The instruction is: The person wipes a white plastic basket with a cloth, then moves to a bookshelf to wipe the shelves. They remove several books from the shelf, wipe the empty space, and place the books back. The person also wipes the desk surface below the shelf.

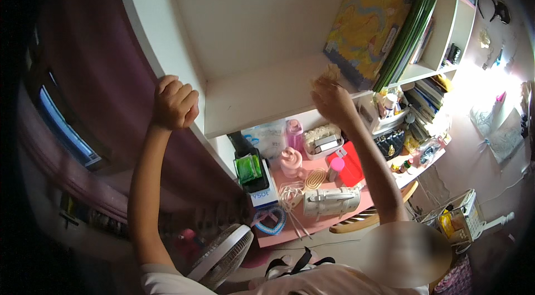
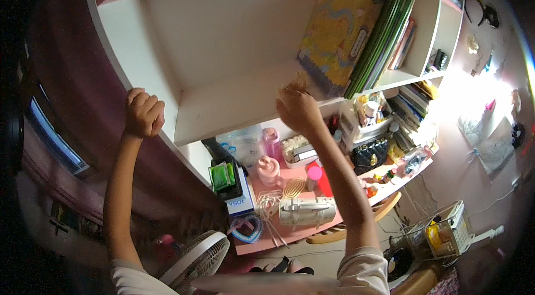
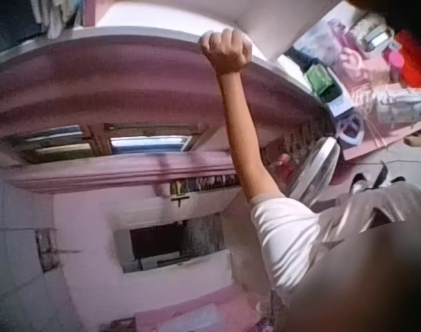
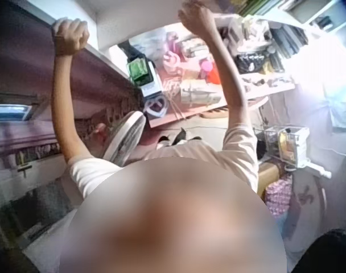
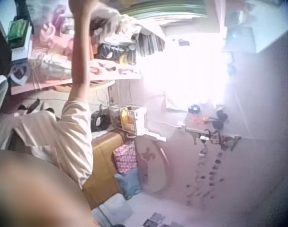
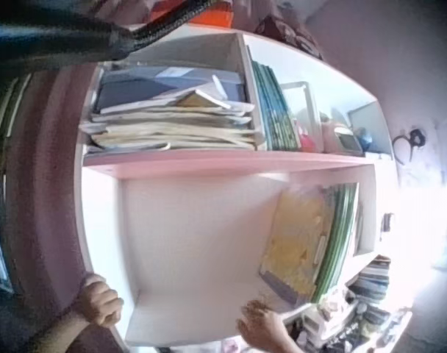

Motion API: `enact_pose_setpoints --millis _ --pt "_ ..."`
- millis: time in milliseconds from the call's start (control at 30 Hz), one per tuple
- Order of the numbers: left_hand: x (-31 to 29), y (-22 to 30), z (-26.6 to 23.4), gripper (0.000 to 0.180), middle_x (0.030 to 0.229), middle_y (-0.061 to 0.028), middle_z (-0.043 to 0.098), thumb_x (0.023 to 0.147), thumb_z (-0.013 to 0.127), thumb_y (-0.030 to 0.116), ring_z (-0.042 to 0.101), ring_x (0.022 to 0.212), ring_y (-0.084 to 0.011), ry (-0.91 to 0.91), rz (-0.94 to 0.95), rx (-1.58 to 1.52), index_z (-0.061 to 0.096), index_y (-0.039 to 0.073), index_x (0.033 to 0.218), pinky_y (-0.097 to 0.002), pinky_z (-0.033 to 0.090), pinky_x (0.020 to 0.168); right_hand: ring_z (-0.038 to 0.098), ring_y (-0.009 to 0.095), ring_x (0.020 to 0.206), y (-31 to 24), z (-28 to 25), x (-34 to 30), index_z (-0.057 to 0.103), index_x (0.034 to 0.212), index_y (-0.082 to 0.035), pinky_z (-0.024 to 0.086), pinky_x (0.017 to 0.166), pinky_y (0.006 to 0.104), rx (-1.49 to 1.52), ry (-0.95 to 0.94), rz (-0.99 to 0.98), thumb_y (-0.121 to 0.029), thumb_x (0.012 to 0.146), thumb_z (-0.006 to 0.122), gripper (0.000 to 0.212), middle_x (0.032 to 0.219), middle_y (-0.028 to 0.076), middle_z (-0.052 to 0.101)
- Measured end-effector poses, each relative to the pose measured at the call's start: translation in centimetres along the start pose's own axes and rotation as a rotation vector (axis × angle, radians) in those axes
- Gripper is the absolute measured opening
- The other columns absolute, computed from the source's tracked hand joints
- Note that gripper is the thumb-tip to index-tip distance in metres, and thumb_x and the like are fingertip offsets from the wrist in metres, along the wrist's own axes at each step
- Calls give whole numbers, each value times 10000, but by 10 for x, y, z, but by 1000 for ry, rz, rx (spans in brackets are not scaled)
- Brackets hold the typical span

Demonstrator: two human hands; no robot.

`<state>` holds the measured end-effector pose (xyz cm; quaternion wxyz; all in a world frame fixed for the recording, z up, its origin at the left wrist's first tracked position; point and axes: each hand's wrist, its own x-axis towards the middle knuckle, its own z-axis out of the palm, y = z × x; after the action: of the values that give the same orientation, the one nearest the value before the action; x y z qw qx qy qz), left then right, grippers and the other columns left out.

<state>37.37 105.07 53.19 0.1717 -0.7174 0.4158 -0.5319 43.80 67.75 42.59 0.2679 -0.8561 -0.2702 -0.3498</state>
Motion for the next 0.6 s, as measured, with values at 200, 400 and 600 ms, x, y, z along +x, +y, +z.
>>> enact_pose_setpoints --millis 200,400,600 --pt "2 2 5 150 602 -43 428 706 535 143 434 633 -213 17 1 -12 460 103 582 -366 393 857 536 385 1102 -119 76 -9 560 1073 55 407 993 448 73 92 -170 -293 807 610 440 1151 245 571" --pt "-1 -1 -6 134 624 -42 457 710 536 155 454 661 -214 -29 6 -17 471 107 604 -369 393 862 543 312 1128 -87 51 -17 577 1146 -2 397 1009 399 -122 154 -113 -391 786 668 537 1173 161 592" --pt "-1 1 -4 125 624 -44 449 707 535 165 457 652 -218 -3 -14 -24 470 108 617 -370 399 846 563 327 1025 -59 31 -23 584 1051 21 441 923 417 -325 303 -12 -370 766 686 494 1056 170 598"
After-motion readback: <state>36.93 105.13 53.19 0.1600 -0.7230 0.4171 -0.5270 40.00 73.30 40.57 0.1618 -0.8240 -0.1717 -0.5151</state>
